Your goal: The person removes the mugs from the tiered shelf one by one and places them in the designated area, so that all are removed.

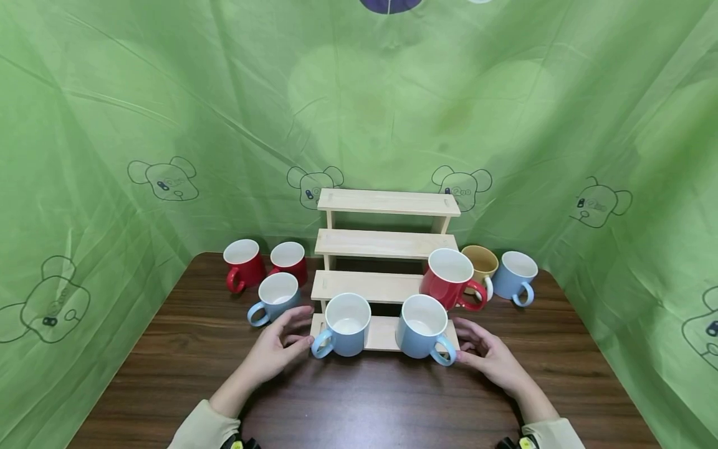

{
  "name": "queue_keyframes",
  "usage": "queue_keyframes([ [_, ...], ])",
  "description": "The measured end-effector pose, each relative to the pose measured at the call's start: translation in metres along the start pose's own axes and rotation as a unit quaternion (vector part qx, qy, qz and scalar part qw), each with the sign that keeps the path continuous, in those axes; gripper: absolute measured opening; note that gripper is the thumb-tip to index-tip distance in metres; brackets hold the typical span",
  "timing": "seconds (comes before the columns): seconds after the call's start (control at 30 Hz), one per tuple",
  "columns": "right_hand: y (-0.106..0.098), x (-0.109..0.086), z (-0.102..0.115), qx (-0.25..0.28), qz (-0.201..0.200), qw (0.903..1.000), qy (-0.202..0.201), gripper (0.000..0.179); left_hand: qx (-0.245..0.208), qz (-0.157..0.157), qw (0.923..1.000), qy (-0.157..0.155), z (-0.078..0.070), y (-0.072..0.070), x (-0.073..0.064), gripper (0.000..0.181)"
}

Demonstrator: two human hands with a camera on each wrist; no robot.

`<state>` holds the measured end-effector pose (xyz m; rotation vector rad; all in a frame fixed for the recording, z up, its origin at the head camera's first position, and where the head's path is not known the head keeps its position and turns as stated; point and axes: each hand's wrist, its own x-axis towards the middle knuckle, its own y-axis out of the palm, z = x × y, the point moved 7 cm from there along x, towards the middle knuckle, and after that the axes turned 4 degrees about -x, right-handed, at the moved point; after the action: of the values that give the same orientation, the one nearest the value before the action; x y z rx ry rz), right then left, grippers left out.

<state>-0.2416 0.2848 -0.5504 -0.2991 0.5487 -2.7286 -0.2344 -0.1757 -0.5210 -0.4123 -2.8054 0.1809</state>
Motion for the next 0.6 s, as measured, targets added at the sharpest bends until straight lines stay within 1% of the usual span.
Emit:
queue_keyframes([
  [0.23,0.000,0.000,-0.001,0.000,0.000,1.0000,0.006,0.065,-0.026,0.023,0.9993,-0.010,0.012,0.004,-0.002,0.064],
  [0.4,0.000,0.001,0.000,0.000,0.001,1.0000,0.005,0.065,-0.051,0.033,0.9980,-0.020,0.016,0.005,-0.003,0.067],
  [0.6,0.000,0.000,0.000,-0.002,-0.001,1.0000,0.006,0.065,-0.056,0.045,0.9966,-0.040,0.022,0.005,-0.004,0.070],
])
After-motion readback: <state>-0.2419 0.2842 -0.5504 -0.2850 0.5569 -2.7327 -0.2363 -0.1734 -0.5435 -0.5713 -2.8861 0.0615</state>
